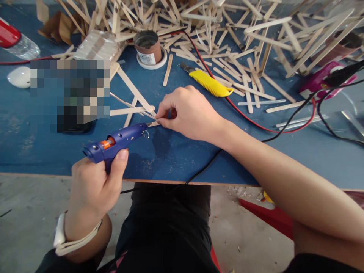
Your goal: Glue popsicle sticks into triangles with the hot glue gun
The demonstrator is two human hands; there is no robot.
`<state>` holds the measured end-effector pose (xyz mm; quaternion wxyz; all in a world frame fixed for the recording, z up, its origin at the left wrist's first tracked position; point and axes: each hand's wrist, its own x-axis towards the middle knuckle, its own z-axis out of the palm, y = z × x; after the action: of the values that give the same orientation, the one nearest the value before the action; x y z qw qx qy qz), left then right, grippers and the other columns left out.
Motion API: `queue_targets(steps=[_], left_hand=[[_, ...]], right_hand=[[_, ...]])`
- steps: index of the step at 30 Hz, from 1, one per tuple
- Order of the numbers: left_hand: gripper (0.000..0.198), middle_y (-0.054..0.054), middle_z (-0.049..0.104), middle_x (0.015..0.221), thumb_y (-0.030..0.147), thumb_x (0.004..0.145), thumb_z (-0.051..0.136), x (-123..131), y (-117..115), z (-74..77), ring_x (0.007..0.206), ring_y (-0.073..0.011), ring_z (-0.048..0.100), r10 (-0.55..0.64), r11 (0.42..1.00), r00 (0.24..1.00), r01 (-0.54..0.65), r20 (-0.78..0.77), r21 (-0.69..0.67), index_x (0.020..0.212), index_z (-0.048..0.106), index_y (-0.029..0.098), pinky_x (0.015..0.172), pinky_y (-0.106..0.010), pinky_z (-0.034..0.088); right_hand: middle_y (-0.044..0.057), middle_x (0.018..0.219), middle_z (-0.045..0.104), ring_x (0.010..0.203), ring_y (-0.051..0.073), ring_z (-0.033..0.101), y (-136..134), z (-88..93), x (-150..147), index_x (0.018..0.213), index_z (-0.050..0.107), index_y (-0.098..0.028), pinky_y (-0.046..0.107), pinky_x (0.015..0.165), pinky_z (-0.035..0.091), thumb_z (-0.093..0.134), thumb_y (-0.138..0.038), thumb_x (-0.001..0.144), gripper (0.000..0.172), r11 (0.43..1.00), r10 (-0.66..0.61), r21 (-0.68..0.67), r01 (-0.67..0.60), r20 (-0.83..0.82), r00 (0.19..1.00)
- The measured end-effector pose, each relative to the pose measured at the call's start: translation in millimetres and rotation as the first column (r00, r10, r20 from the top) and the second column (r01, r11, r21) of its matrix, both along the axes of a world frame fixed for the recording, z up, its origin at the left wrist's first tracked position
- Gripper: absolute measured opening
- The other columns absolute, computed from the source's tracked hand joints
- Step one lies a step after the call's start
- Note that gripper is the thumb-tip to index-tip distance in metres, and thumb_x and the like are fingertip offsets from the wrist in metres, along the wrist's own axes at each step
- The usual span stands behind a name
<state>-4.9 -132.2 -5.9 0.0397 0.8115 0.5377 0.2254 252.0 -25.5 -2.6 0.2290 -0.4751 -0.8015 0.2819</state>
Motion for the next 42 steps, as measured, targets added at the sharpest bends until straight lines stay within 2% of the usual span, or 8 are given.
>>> queue_targets(steps=[10,20,33,42], left_hand=[[0.020,-0.007,0.079,0.089,0.025,0.111,0.056,1.2,2.1,1.5,0.077,-0.0239,0.077,0.010,1.000,1.000,-0.010,0.014,0.003,0.107,0.073,0.014,0.070,-0.032,0.052],[0.021,-0.003,0.069,0.081,0.026,0.111,0.059,4.4,-1.0,3.4,0.067,-0.0194,0.067,0.014,1.000,0.999,-0.015,-0.051,-0.003,0.092,0.065,0.018,0.063,-0.030,0.045],[0.022,-0.002,0.062,0.081,0.028,0.112,0.059,7.1,-4.5,6.9,0.069,-0.0213,0.065,-0.011,1.000,0.995,0.011,-0.104,0.001,0.091,0.053,0.023,0.062,-0.033,0.047],[0.020,-0.002,0.061,0.085,0.028,0.112,0.060,5.3,-10.4,5.7,0.070,-0.0201,0.063,0.014,0.999,0.992,-0.009,-0.125,0.035,0.094,0.055,0.021,0.063,-0.032,0.046]], right_hand=[[0.001,0.093,0.084,0.070,0.017,0.070,-0.4,-1.8,0.5,0.089,0.087,-0.026,0.034,0.072,0.055,0.081,-0.020,0.091,0.009,1.000,0.002,0.008,-0.002,-0.007,1.000],[0.001,0.089,0.083,0.072,0.017,0.070,0.3,-2.0,0.4,0.089,0.087,-0.027,0.033,0.078,0.057,0.080,-0.021,0.092,0.009,1.000,0.004,0.018,-0.004,0.003,1.000],[0.001,0.088,0.082,0.075,0.019,0.071,-0.2,-0.1,0.4,0.088,0.085,-0.027,0.034,0.076,0.055,0.079,-0.024,0.093,0.008,1.000,0.006,-0.005,-0.006,-0.010,1.000],[0.002,0.088,0.081,0.074,0.019,0.071,-0.3,-0.1,0.5,0.087,0.086,-0.026,0.037,0.082,0.055,0.079,-0.021,0.092,0.009,1.000,0.011,-0.013,-0.011,-0.035,0.999]])
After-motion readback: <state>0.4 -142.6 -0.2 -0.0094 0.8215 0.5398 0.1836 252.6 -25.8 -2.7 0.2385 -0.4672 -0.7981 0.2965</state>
